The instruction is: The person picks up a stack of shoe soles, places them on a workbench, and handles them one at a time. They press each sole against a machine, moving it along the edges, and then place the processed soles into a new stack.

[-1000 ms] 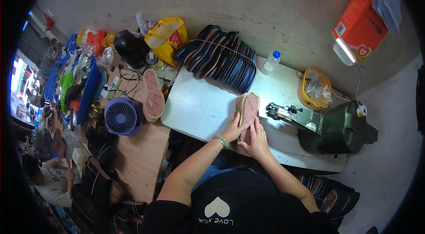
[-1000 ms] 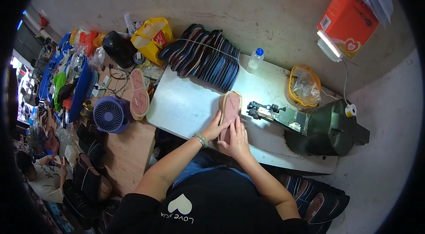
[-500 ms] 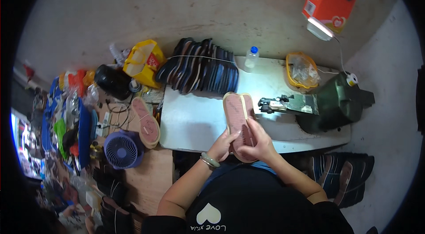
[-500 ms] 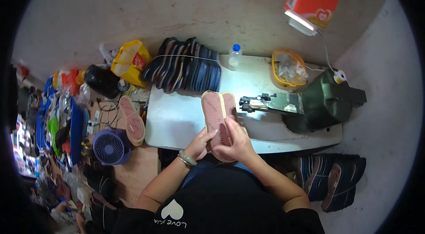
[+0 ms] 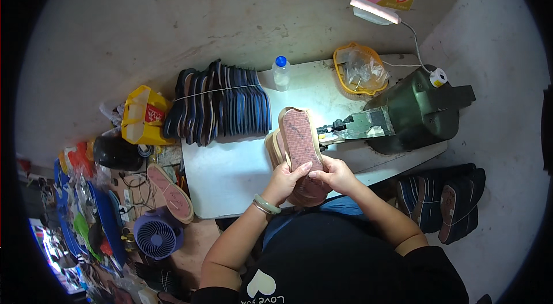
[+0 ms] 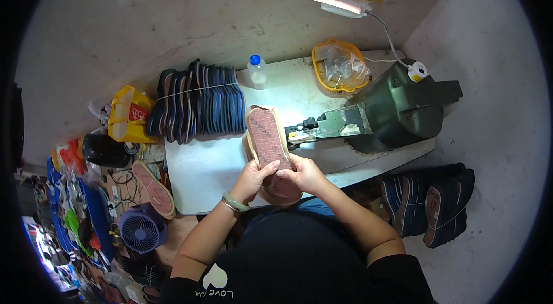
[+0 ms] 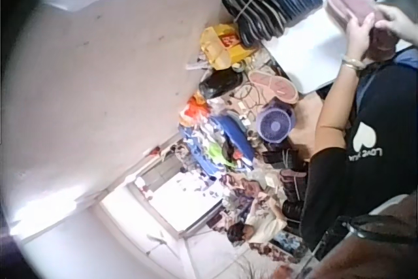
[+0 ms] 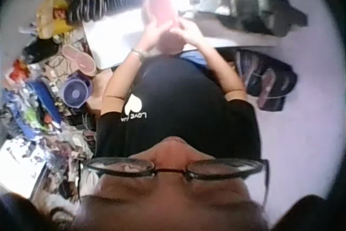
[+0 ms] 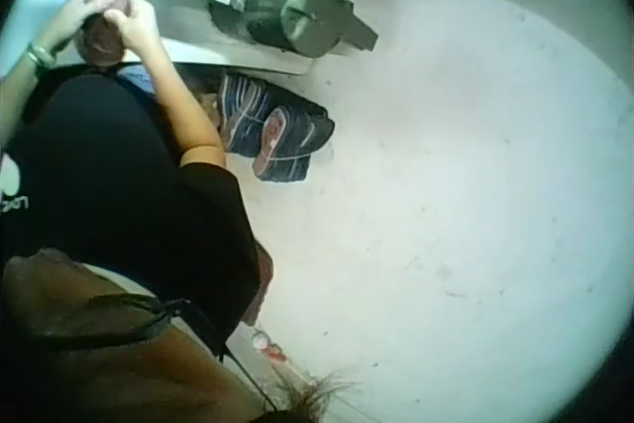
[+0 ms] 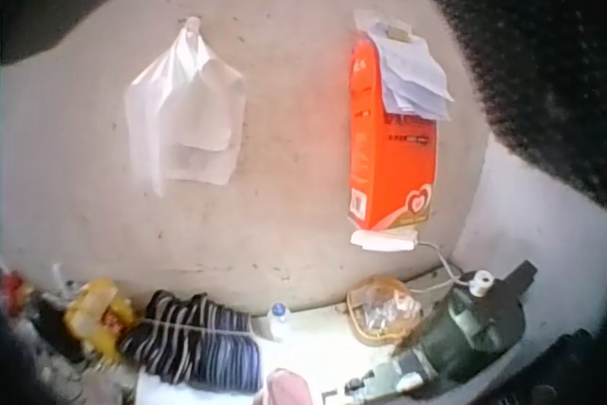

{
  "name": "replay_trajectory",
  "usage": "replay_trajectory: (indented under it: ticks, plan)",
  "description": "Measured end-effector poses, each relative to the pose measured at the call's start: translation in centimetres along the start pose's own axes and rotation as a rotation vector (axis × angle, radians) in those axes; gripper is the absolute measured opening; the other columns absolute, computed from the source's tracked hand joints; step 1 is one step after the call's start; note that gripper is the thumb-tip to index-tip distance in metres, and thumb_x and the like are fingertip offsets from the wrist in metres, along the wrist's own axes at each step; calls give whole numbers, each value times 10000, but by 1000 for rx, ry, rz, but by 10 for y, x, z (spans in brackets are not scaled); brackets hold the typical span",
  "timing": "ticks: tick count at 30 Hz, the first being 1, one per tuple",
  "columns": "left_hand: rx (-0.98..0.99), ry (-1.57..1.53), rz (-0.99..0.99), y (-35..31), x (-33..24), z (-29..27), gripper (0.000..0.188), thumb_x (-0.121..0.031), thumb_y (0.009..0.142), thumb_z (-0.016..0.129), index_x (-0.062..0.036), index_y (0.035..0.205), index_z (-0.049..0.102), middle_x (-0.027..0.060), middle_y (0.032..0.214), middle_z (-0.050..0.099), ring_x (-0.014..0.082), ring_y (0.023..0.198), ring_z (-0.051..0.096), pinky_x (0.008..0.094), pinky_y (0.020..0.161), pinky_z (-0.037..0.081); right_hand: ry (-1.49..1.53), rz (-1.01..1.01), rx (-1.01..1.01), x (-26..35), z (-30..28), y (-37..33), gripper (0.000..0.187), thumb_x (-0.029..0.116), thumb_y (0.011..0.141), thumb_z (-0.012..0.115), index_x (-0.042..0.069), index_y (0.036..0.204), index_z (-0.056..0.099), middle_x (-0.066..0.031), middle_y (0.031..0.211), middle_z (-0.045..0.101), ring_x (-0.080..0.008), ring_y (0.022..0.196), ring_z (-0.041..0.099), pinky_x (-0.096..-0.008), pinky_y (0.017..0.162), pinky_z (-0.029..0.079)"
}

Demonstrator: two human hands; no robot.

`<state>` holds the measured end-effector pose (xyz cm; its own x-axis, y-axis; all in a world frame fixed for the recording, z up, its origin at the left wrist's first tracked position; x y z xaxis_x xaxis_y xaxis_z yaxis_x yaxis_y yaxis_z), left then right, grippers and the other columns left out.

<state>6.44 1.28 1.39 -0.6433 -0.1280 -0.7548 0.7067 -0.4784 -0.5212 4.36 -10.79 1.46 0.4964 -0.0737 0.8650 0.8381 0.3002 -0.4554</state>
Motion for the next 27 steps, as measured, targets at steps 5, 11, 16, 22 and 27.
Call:
replay_trajectory:
  ticks: [5,11,16,22,27]
  plan:
    - [-65,-202,47,-2,5,4,239,-115,932,578,-3,1141,604,62,1061,654,121,924,620,272,835,497,-754,-474,-415,41,4,-29,540,213,840,655,76,1334,483,-170,947,620,-337,777,631,-389,677,522]
    - [-67,-258,45,-13,-30,16,276,-151,975,499,0,1200,555,80,1143,617,149,1035,587,291,908,461,-732,-616,-358,72,10,-40,489,165,845,659,52,1302,527,-121,764,521,-265,626,550,-344,576,474]
    - [-118,182,371,1,-116,-10,318,-167,959,548,-22,1240,512,48,1136,595,114,1012,572,269,895,463,-761,-760,-123,84,4,-51,494,155,801,710,90,1265,551,-93,782,593,-244,625,609,-331,564,502]
    - [44,216,287,-12,-110,3,239,-129,915,615,-21,1127,607,15,1054,640,74,958,577,246,870,461,-502,-784,-422,108,-15,-41,580,222,716,798,14,1197,550,-146,1025,608,-305,882,623,-335,739,532]
    - [1,392,404,-24,-108,14,249,-141,907,623,-48,1138,617,11,1004,659,71,941,572,249,849,464,-775,-1033,-386,158,18,-15,263,127,736,747,26,962,657,-86,825,613,-249,750,611,-336,639,509]
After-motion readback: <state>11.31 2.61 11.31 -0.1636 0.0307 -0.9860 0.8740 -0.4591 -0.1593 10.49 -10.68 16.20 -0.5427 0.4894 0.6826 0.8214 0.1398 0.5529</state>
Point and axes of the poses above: each hand's wrist, its own y-axis towards the middle knuckle, its own z-axis out of the palm, x = y × z, the point moved 7 cm from there along y, towards the middle knuckle
